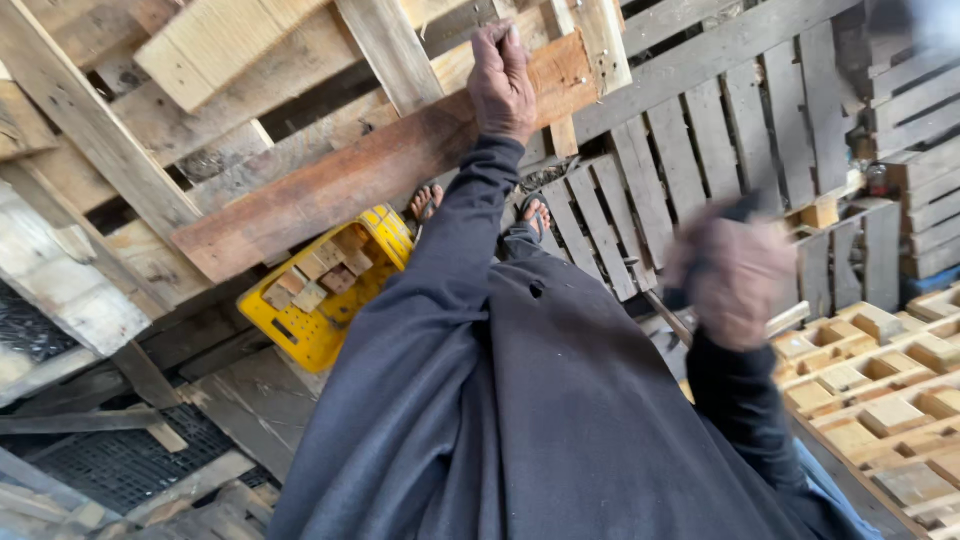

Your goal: The person dismantles wooden pallets by hand, pulling planks and blocks off the pallet frames and prying nails with a claw hammer. They collect the salvaged wood blocks into a yellow plastic crate and stack the separated planks aside.

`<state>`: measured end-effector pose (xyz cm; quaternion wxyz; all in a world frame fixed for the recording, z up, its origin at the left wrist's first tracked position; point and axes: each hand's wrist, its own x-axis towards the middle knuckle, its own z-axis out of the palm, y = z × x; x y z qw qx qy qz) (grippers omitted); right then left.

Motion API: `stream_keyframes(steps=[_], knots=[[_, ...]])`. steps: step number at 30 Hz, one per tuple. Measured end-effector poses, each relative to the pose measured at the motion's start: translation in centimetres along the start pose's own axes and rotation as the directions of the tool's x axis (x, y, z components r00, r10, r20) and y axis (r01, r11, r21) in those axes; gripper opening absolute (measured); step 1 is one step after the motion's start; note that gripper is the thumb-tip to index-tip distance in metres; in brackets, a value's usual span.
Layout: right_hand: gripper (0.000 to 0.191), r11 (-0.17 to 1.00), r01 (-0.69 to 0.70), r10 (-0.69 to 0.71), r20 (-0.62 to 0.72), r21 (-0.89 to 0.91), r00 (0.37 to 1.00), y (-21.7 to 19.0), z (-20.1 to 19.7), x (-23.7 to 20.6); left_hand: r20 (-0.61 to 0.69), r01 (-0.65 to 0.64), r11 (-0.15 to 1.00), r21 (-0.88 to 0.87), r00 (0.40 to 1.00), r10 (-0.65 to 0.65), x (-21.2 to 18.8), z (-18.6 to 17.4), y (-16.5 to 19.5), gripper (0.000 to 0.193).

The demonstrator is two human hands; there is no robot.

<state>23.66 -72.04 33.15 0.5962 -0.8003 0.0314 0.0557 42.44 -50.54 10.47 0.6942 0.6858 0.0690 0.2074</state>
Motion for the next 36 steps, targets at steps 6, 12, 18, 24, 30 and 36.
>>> stream_keyframes(steps=[6, 12, 18, 24, 30, 36], knots=[[0.033, 0.646, 0.746, -0.586, -0.521, 0.163, 0.621, -3.6, -3.2, 2.3, 0.027, -0.025, 1.0, 0.018, 0.999, 0.024, -0.1, -0.6, 0.6, 0.016], [0.027, 0.883, -0.159, 0.148, -0.058, -0.443, 0.987, 2.6, 4.3, 1.6, -0.065, -0.119, 0.981, 0.157, 0.989, 0.13, 0.0, -0.5, 1.4, 0.026], [0.025, 0.779, 0.586, -0.506, -0.325, 0.226, 0.799, -2.7, -6.9, 0.3, -0.092, -0.055, 0.997, 0.048, 0.994, 0.059, 0.2, 0.2, 0.0, 0.017], [0.026, 0.952, 0.305, -0.297, -0.222, 0.003, 0.929, -2.2, 4.6, 3.0, -0.162, -0.002, 0.99, -0.14, 0.987, -0.02, 0.5, 0.4, 0.2, 0.013], [0.032, 0.93, -0.286, 0.313, -0.088, 0.233, 0.946, 4.4, 6.7, -0.9, -0.113, -0.07, 0.996, 0.055, 0.991, 0.076, 1.3, 0.1, 1.5, 0.019], [0.035, 0.877, -0.113, 0.153, -0.05, 0.468, 0.987, 7.6, 6.7, -1.3, -0.054, -0.021, 1.0, 0.02, 0.998, 0.022, 1.1, 0.2, 1.3, 0.011]])
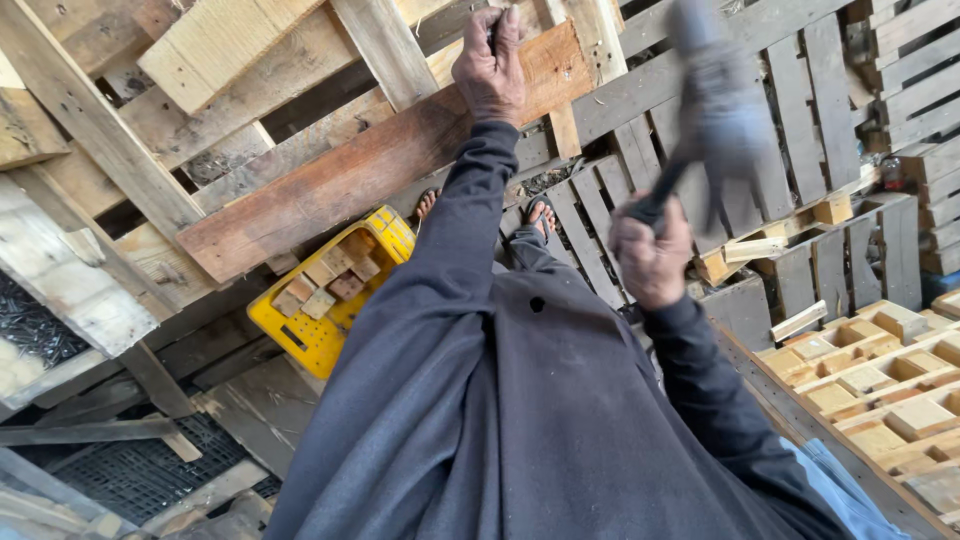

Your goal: The person dismantles wooden pallets by hand, pulling planks and blocks off the pallet frames and prying nails with a claw hammer. They collect the salvaged wood blocks into a yellow plastic crate and stack the separated planks aside.

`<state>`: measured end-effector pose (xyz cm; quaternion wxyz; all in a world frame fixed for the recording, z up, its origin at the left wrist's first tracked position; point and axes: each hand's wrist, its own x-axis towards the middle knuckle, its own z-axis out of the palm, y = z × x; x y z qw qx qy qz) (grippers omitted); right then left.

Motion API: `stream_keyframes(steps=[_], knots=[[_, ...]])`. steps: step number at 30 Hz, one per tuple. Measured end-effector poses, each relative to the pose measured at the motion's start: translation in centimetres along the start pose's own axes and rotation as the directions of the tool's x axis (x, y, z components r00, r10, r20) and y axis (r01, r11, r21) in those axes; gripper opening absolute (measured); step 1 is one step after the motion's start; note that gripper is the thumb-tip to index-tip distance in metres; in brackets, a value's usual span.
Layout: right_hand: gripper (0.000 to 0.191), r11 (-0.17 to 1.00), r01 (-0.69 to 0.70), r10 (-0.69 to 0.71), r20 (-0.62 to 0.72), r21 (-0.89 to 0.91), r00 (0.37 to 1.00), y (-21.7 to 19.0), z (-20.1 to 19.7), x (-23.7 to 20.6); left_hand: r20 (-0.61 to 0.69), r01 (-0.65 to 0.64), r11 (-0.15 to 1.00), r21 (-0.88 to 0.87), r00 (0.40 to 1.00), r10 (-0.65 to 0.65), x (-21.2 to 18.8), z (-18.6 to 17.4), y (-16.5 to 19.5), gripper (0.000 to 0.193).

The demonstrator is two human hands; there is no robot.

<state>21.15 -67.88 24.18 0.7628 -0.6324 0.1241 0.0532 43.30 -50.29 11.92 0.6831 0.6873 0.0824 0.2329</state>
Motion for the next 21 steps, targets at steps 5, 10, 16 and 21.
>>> stream_keyframes(steps=[5, 10, 16, 21], knots=[[0.036, 0.824, -0.438, 0.433, -0.098, -0.36, 0.896, 1.6, 1.1, 2.3, 0.053, -0.105, 0.992, 0.069, 0.993, 0.102, 0.1, -0.5, -0.2, 0.015], [0.03, 0.822, -0.39, 0.369, -0.133, -0.416, 0.92, 0.3, 0.0, 0.0, 0.218, -0.009, 0.989, -0.15, 0.975, 0.041, 1.0, -1.6, 0.0, 0.02], [0.029, 0.946, -0.178, 0.159, -0.091, -0.272, 0.983, 1.8, 0.5, 0.3, 0.357, -0.02, 0.999, -0.049, 0.934, 0.036, 0.7, -2.6, 0.2, 0.02], [0.031, 0.856, -0.388, 0.36, -0.145, -0.341, 0.922, 1.0, 0.2, 0.3, 0.378, -0.127, 0.99, 0.056, 0.921, 0.097, -0.1, -2.3, 0.2, 0.018]])
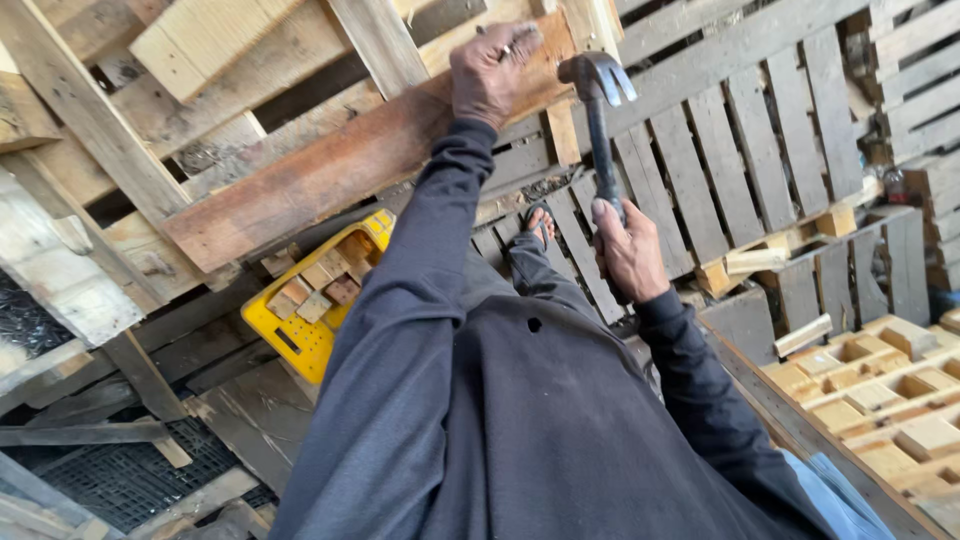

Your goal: The person dismantles wooden pallets by hand, pulling planks and blocks off the pallet frames and prying nails with a claw hammer. They collect the salvaged wood blocks into a yellow plastic crate and stack the separated planks aside.

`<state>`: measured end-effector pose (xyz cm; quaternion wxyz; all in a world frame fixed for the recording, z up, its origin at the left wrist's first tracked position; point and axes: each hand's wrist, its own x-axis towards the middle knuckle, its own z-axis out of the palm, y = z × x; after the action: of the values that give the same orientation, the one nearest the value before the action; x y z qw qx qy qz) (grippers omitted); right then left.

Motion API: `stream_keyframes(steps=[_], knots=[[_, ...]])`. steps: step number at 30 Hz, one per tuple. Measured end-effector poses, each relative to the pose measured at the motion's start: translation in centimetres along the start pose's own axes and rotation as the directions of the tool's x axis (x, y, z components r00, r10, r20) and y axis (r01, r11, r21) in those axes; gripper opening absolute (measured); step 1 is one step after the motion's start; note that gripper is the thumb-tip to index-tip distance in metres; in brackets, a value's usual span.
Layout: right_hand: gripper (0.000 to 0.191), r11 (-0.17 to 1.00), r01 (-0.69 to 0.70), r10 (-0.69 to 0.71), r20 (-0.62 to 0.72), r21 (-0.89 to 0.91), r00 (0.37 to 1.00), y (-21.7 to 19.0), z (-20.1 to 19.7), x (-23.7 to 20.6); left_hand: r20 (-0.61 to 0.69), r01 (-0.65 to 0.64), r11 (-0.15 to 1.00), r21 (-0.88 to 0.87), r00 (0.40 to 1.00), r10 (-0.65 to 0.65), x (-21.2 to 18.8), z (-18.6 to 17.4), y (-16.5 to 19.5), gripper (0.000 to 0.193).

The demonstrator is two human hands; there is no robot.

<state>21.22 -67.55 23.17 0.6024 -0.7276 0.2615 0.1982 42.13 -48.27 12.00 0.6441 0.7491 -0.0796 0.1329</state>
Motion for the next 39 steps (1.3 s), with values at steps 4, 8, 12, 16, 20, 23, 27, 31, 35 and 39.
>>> stream_keyframes(steps=[4, 8, 12, 16, 20, 23, 27, 31, 35, 39], knots=[[0.032, 0.979, 0.194, -0.193, -0.017, 0.056, 0.981, -2.5, 0.3, -1.6, 0.054, -0.035, 0.993, 0.116, 0.998, 0.029, -0.1, -0.1, 0.0, 0.017], [0.03, 0.968, 0.25, -0.25, 0.032, -0.001, 0.968, -5.9, 1.5, -1.0, 0.109, -0.007, 0.997, 0.072, 0.994, -0.001, 0.1, -0.3, 0.1, 0.015], [0.03, 0.983, 0.079, -0.077, 0.017, -0.166, 0.997, -9.3, 0.7, -1.5, 0.184, 0.014, 0.985, 0.173, 0.982, -0.047, 0.2, -0.7, 0.3, 0.011], [0.039, 0.794, 0.607, -0.608, 0.038, 0.027, 0.793, -13.3, -2.5, -3.1, 0.186, -0.054, 0.995, 0.081, 0.982, 0.039, 0.2, -1.4, 0.3, 0.033], [0.044, 0.464, 0.854, -0.869, -0.063, 0.237, 0.49, -14.4, -2.9, -1.3, -0.187, 0.064, 0.998, -0.007, 0.98, -0.064, 0.5, -1.7, -0.6, 0.032], [0.048, 0.524, 0.739, -0.77, 0.135, -0.423, 0.624, -12.1, -1.2, 0.6, -0.424, 0.155, 0.988, -0.024, 0.893, -0.151, 0.8, -1.3, -1.2, 0.023], [0.036, 0.989, -0.108, 0.108, -0.004, -0.099, 0.994, -11.2, -2.2, -0.5, -0.491, 0.164, 0.972, 0.167, 0.869, -0.062, 1.1, -0.8, -1.3, 0.024], [0.034, 0.68, 0.667, -0.699, -0.007, 0.303, 0.715, -16.9, -8.0, -4.4, -0.453, 0.149, 0.956, 0.251, 0.891, -0.02, 0.9, -1.2, -0.7, 0.026], [0.031, 0.402, 0.826, -0.864, -0.134, 0.396, 0.485, -18.5, -6.4, -1.8, -0.436, 0.125, 0.967, 0.223, 0.9, -0.016, 1.0, -1.8, -0.1, 0.03], [0.029, 0.92, 0.019, 0.008, 0.067, -0.393, 0.998, -9.7, 0.6, 1.4, -0.417, 0.239, 0.96, 0.147, 0.895, -0.159, 1.3, -1.6, -0.3, 0.033]])
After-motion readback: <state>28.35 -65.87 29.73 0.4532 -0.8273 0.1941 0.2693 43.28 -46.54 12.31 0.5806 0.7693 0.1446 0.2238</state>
